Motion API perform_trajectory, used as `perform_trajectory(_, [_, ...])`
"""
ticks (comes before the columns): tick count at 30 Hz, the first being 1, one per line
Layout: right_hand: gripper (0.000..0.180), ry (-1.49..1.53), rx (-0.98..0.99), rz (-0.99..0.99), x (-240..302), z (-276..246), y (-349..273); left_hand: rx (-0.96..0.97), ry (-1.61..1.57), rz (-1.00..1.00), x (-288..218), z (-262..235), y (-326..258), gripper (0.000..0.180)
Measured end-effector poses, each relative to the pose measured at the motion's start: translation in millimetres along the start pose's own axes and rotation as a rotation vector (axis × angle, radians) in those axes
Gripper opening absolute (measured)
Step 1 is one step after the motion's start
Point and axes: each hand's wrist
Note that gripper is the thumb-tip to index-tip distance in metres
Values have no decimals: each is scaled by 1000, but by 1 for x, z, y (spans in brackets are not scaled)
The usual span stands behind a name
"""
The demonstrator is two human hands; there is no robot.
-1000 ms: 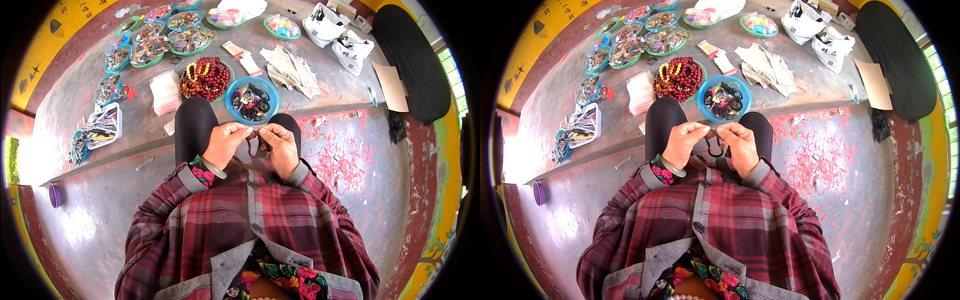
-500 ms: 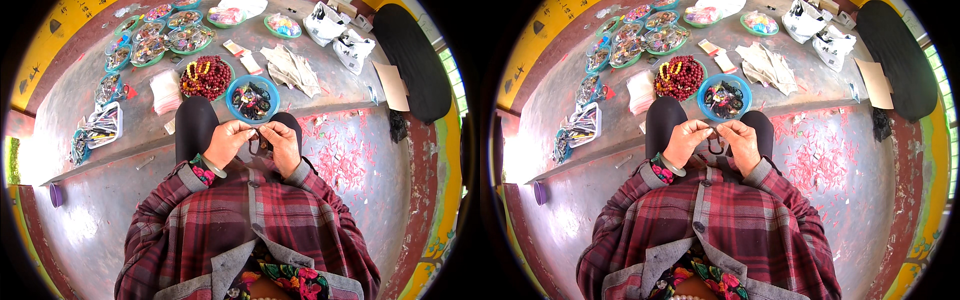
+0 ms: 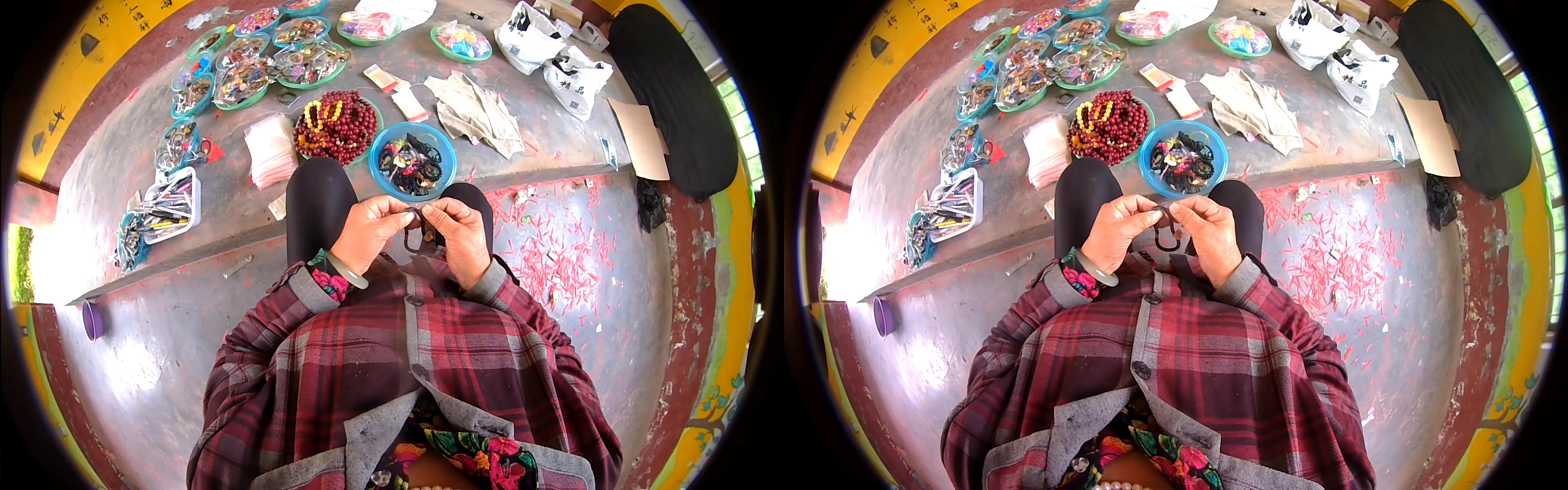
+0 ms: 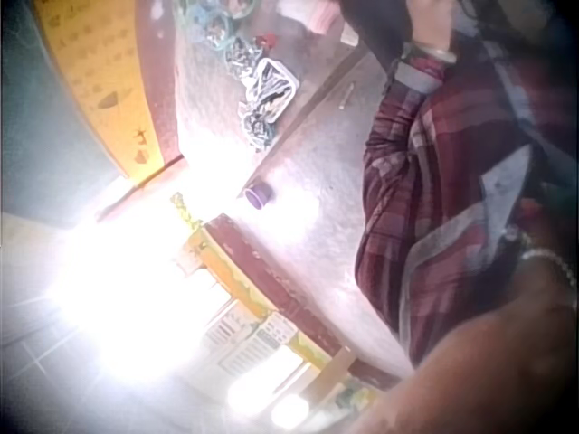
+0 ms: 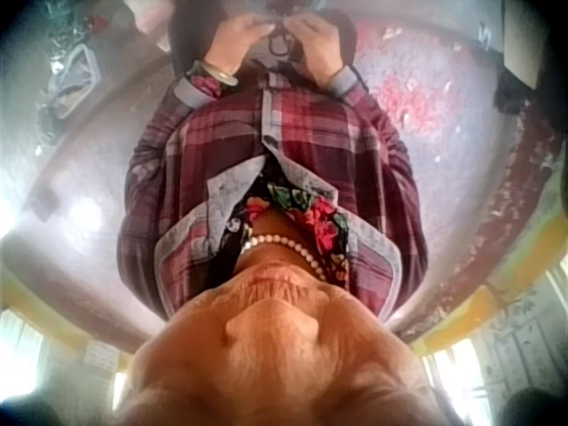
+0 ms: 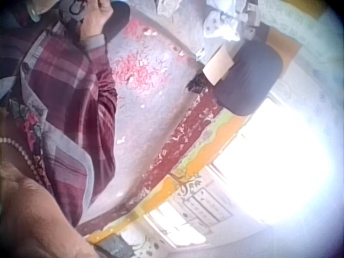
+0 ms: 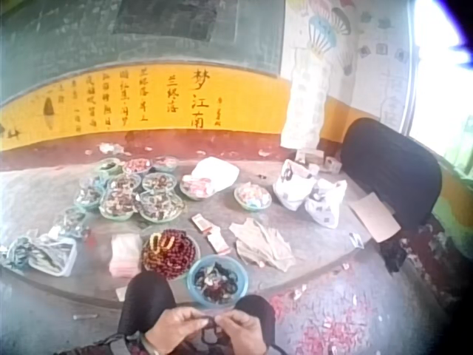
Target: The person sits on the floor and packs small hair accessories into clear plastic bags. They open a bag, insert a hair tie, and seal it, repeating the process with items from nearby bowls.
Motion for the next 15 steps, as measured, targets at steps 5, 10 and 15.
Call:
perform_trajectory(5, [10,24,-5,27,-1,1,0,-6,34,-15,4,-6,1,17])
perform_trajectory(10, [10,51,-47,2,-4,-4,2,-15,-9,-34,-1,-2,1,17])
perform_trajectory(15, [12,100,-70,-16,-6,-6,3,-26,-26,-28,-2,-2,0,17])
Point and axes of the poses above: each hand's wrist, its own y-axis towards the middle knuckle, its own z-axis out of the palm, x = y × z, and after that the axes turned 5 degrees about -y, right-handed
